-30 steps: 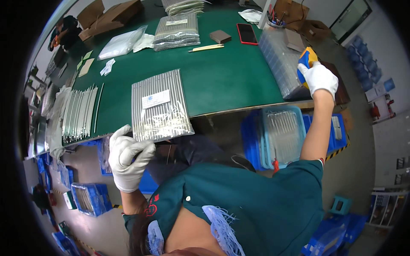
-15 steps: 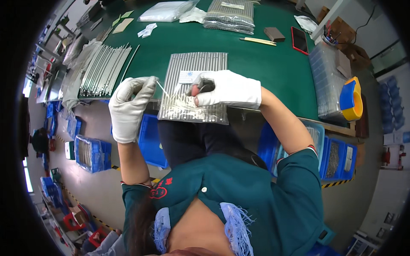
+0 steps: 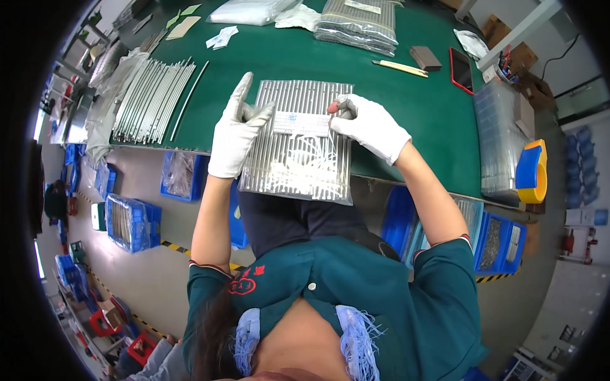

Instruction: The user is gathering a set of metal rods, placing them into a plastic bag, and sealing it with tape.

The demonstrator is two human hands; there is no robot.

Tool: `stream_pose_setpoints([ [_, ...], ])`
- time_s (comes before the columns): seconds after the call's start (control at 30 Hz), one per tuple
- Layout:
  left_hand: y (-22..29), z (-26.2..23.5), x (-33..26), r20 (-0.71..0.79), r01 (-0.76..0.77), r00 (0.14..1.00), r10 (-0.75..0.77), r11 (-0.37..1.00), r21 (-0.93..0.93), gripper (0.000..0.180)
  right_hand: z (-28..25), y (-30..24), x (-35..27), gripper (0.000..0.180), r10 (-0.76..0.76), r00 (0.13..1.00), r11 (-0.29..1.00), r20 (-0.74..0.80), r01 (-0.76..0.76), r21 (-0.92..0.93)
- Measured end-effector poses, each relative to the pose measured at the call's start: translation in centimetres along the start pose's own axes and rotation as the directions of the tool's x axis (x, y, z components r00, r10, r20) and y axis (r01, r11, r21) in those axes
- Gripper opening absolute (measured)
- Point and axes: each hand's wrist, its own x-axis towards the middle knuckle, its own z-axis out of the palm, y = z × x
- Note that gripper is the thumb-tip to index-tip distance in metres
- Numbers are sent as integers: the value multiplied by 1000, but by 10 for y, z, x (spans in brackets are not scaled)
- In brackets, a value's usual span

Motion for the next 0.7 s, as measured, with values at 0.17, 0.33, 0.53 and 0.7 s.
stream_pose_setpoints([
  [0.17,14,-2,-6,119,-86,990,77,994,74,67,3,-23,-3,31,-55,997,977,-47,44,-207],
  [0.33,17,-2,4,148,-280,951,272,959,38,61,10,-27,26,36,-394,918,781,35,355,-515],
  [0.53,28,-7,5,177,-355,932,316,892,280,61,12,-30,78,31,-400,864,791,306,494,-362],
  [0.7,23,-12,6,200,-402,911,360,883,242,62,31,-61,95,30,-270,816,737,511,517,-435],
])
